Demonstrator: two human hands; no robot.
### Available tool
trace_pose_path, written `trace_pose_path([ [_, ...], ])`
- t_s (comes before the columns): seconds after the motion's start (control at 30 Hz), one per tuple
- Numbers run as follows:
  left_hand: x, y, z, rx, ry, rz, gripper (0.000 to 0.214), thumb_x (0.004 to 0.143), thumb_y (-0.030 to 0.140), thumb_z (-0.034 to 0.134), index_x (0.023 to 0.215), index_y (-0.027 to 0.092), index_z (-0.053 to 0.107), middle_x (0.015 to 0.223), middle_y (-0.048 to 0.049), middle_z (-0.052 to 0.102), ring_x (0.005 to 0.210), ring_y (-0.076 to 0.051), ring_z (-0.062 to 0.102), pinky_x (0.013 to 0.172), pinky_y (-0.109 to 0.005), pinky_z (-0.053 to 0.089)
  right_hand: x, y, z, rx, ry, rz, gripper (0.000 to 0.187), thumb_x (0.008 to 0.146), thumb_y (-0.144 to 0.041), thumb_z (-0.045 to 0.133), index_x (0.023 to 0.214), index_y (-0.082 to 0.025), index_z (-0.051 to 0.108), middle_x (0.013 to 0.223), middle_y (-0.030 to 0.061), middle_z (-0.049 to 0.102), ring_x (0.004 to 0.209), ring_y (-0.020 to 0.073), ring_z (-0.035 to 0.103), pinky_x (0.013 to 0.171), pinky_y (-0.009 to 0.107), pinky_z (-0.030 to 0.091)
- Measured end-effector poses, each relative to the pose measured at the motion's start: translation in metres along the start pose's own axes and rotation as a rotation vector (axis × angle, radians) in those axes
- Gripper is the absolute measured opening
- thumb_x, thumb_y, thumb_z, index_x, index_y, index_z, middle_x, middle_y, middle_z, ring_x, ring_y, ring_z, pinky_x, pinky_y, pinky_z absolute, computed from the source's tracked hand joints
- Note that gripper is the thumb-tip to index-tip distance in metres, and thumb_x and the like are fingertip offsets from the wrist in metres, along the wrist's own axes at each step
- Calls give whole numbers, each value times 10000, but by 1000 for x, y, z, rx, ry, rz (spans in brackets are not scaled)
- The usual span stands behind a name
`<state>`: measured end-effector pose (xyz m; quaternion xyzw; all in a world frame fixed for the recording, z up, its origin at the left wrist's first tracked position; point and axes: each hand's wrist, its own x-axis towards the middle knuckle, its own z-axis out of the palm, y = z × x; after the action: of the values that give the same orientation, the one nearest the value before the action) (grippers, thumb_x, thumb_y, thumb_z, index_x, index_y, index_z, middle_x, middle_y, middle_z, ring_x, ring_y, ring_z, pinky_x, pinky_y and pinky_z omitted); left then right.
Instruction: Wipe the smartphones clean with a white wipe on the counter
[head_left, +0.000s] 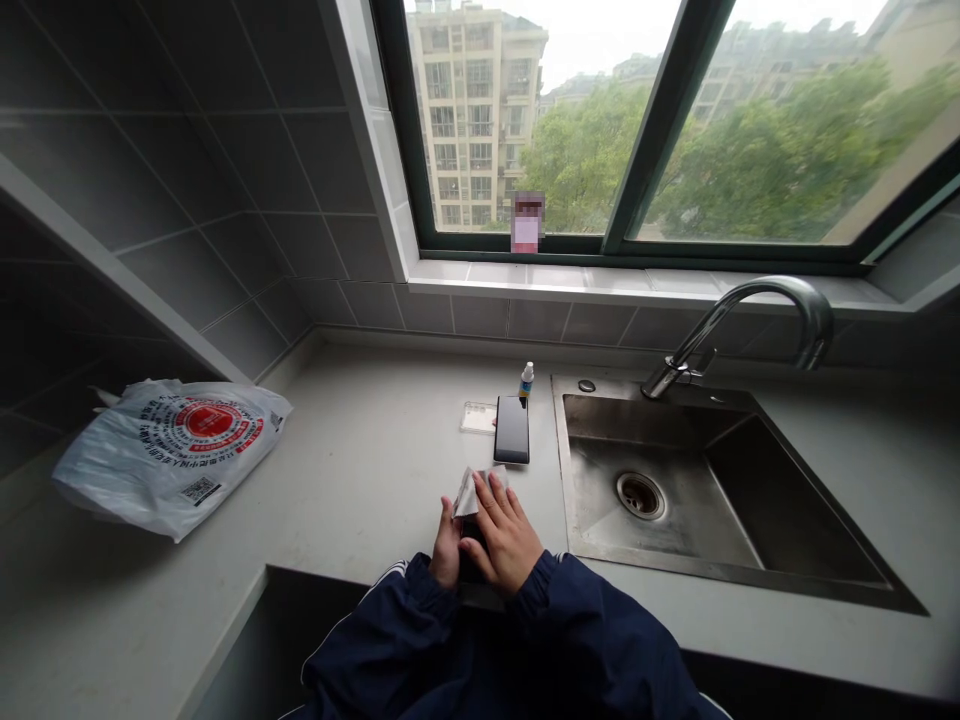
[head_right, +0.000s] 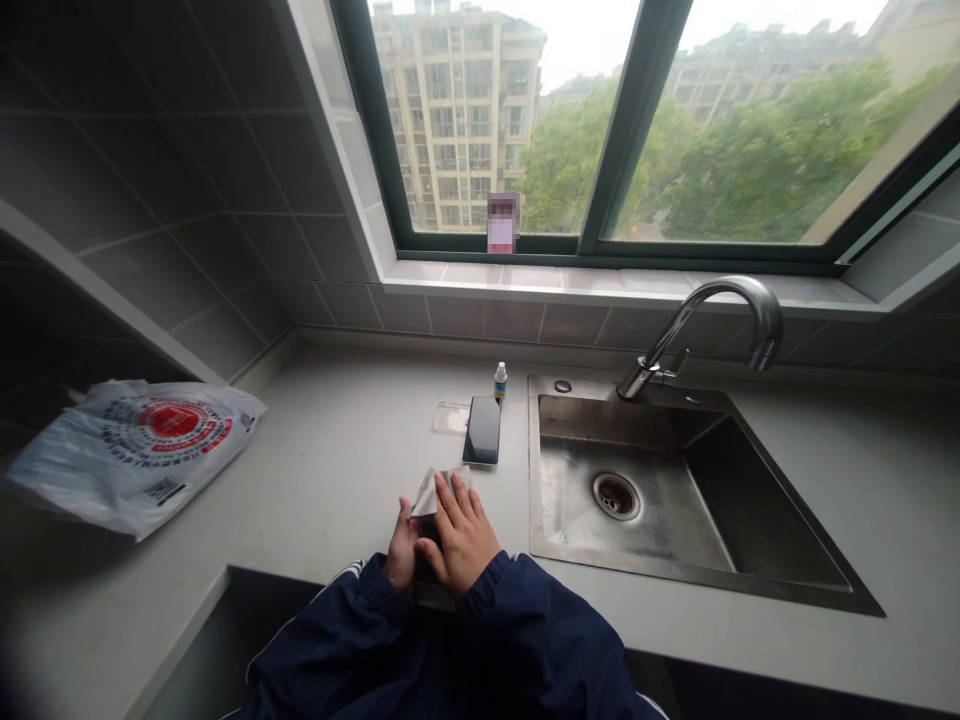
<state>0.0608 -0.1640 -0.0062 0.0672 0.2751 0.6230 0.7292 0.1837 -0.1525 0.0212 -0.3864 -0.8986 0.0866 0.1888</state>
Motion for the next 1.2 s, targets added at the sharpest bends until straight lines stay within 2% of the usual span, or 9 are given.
trace_pose_path([
  [0.13,-10,7,14,-11,-54,-102,654,876,646,428,1344,192,486,1256,-177,630,1166,-347,590,1036,-549,385,-32,-14,2,34,-68,-91,691,951,-411,469,1523,-109,227,1589,106,138,1467,339,94,1141,540,276],
  [0.27,-13,9,17,49,-65,-86,627,874,663,408,1291,204,502,1157,-173,678,993,-328,672,972,-587,420,-47,-20,-5,58,-116,-149,692,951,-436,481,1521,-128,240,1588,91,152,1463,329,131,1148,524,284],
  [0.37,-8,2,6,29,-77,-86,635,892,639,398,1342,200,482,1231,-167,647,1140,-332,608,1068,-563,337,-32,-13,-11,41,-94,-121,712,940,-417,502,1517,-95,236,1585,109,148,1463,328,135,1140,519,299],
  [0.47,1,-5,-7,19,-113,-31,616,914,586,400,1375,186,487,1389,-135,544,1377,-316,379,1173,-490,183,-6,-2,-11,8,-45,-33,705,938,-381,499,1512,-65,238,1587,125,115,1467,331,108,1141,520,292],
  [0.6,5,-5,-9,14,-81,6,558,925,558,398,1300,182,568,1394,-118,543,1403,-312,334,1181,-476,174,5,3,-3,5,0,19,719,943,-368,483,1516,-38,201,1585,133,119,1470,330,80,1137,527,297],
  [0.83,-9,7,15,40,-31,-74,539,900,610,422,1227,201,547,1179,-160,671,1041,-307,660,967,-528,443,-49,-22,10,61,-62,-77,702,946,-380,478,1529,-103,202,1587,99,140,1464,337,115,1143,531,289],
  [1.0,-11,7,18,158,-32,-53,541,897,626,401,1219,213,537,1076,-153,702,780,-274,705,789,-495,522,-63,-30,7,74,-89,-43,710,956,-360,457,1541,-105,145,1584,102,137,1464,330,114,1146,517,286],
  [1.1,-11,5,13,112,-71,-62,552,912,611,381,1222,191,561,1068,-152,708,853,-276,701,894,-512,487,-46,-26,2,61,-97,-47,725,951,-387,473,1539,-108,153,1587,98,110,1466,331,108,1142,533,285],
  [1.2,-8,1,2,8,-100,-132,578,913,597,397,1244,163,588,1177,-155,678,1136,-298,617,1082,-488,358,-23,-18,-1,41,-60,-23,714,933,-368,500,1527,-104,204,1589,100,89,1467,343,85,1136,568,270],
])
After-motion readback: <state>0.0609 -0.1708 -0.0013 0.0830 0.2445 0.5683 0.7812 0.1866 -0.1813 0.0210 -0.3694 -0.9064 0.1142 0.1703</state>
